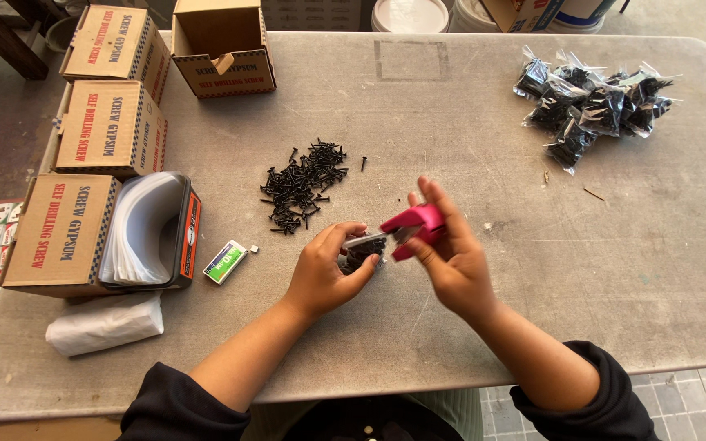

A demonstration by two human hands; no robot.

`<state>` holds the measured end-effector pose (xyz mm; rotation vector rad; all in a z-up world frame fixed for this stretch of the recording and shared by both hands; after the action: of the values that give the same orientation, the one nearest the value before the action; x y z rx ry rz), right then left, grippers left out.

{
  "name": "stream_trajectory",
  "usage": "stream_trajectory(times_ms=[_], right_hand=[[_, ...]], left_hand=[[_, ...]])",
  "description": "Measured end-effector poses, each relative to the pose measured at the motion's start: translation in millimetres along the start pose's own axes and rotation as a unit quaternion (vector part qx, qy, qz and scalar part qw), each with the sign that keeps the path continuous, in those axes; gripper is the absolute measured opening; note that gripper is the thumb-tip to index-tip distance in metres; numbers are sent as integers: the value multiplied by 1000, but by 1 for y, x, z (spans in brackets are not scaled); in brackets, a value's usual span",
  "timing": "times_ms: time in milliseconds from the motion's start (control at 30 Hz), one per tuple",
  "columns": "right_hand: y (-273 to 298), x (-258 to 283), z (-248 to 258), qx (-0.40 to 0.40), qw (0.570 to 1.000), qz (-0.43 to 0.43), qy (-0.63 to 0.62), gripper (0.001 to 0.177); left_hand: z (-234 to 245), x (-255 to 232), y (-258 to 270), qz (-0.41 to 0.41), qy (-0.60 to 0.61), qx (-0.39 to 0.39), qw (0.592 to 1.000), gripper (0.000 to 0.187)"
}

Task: The person uses a pink stapler to seal a small plastic bag containing black screws. They then place the sealed bag on a pile of similar packages and begin filling a new bag with screws from a pile on the table.

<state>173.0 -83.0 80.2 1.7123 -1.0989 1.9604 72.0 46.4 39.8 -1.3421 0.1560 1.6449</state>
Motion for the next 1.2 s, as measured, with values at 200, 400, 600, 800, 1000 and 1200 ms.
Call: stream_trajectory(times_ms=[200,400,600,800,1000,1200], right_hand=[[-26,-18,41,17,945,0,327,64],[-13,-64,22,263,745,-5,613,64],[-13,-13,9,247,912,80,318,73],[14,-58,7,158,978,-123,66,60],[24,-99,46,20,947,-284,-150,50],[24,-96,72,-20,944,-296,-142,29]], left_hand=[[-2,9,1,25,49,-13,998,35],[9,-17,0,-69,20,-31,997,23],[14,-27,-3,-49,17,-52,997,27],[-20,17,19,238,268,-13,933,50],[-64,14,30,387,414,-35,823,61],[-101,43,41,516,308,-41,798,78]])
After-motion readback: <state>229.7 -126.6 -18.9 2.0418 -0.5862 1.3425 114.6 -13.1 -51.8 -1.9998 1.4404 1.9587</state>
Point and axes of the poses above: each hand's wrist, its own y-axis away from the middle knuckle, its own z-axis out of the back of the hand, x = y × z, the point moved 9 cm from there along -y, towards the middle knuckle, and after that the axes turned 4 degrees about -x, right-handed, at the moved point
